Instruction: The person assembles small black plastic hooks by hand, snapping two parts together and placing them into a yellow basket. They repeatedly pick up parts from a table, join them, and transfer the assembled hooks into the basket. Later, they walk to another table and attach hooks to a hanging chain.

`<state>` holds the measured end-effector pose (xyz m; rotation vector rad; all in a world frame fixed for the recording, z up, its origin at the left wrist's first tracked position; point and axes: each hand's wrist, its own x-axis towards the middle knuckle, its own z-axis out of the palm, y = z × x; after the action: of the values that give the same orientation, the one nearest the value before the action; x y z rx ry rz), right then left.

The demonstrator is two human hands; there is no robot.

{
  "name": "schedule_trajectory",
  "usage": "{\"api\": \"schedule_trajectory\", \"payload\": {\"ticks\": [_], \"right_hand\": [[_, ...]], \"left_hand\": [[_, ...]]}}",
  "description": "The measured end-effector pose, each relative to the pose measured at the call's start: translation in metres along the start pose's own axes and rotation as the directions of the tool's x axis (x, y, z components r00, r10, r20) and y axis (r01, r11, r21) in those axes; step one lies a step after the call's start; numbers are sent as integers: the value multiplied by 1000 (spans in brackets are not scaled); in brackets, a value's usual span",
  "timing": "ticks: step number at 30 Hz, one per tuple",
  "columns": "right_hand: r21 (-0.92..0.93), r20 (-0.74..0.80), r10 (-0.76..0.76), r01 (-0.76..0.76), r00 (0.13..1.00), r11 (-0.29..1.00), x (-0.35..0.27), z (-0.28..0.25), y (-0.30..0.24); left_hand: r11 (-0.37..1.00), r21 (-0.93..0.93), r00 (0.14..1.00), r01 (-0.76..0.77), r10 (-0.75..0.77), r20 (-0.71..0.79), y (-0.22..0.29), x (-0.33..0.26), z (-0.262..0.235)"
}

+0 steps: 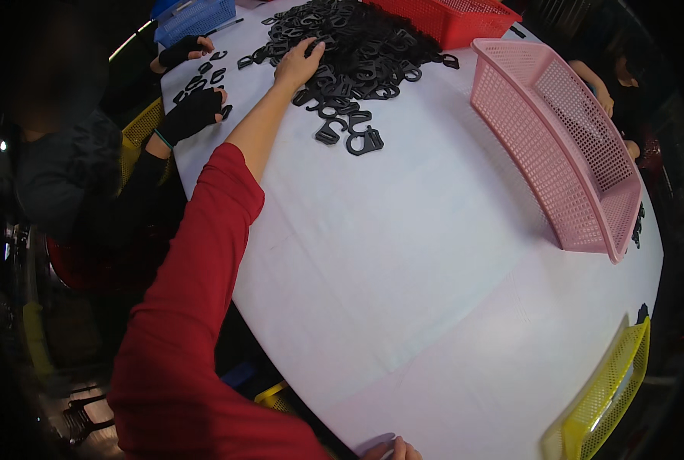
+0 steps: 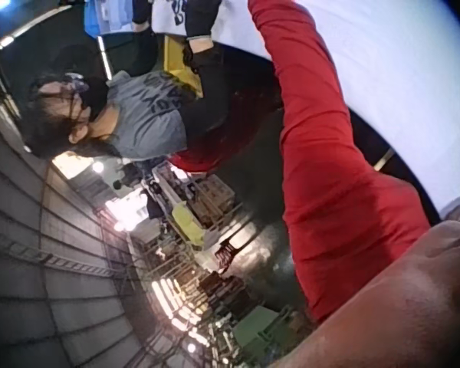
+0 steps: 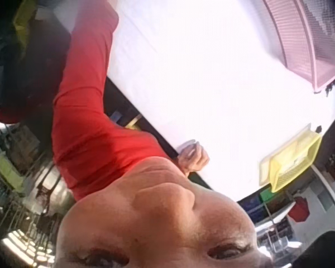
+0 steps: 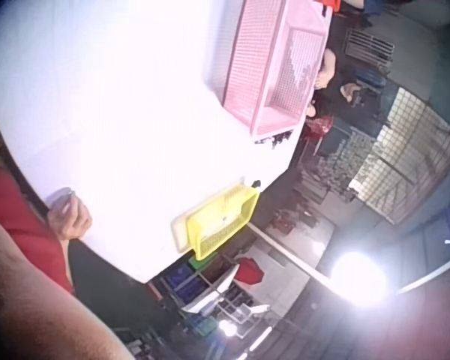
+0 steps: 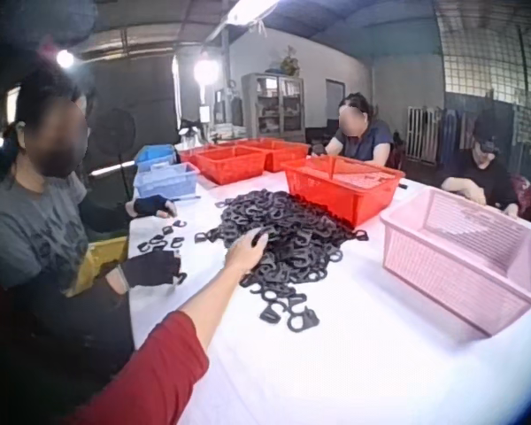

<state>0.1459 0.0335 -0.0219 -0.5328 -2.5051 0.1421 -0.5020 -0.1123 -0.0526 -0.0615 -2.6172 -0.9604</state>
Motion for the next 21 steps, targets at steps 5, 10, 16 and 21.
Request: {"api": "schedule_trajectory", "payload": {"ticks": [5, 10, 16, 21], "right_hand": [[17, -1, 19, -19, 1000, 1000, 2, 0, -4], [25, -23, 33, -32, 999, 999, 2, -1, -4], [43, -4, 31, -31, 1000, 999, 2, -2, -3], [62, 20, 44, -45, 999, 997, -11, -3, 0]], "left_hand": [[988, -24, 984, -152, 154, 89, -2, -21, -3], [966, -134, 940, -219, 246, 235, 42, -74, -6], [864, -295, 848, -409, 479, 227, 87, -149, 3], [806, -374, 774, -460, 570, 275, 129, -229, 1]]}}
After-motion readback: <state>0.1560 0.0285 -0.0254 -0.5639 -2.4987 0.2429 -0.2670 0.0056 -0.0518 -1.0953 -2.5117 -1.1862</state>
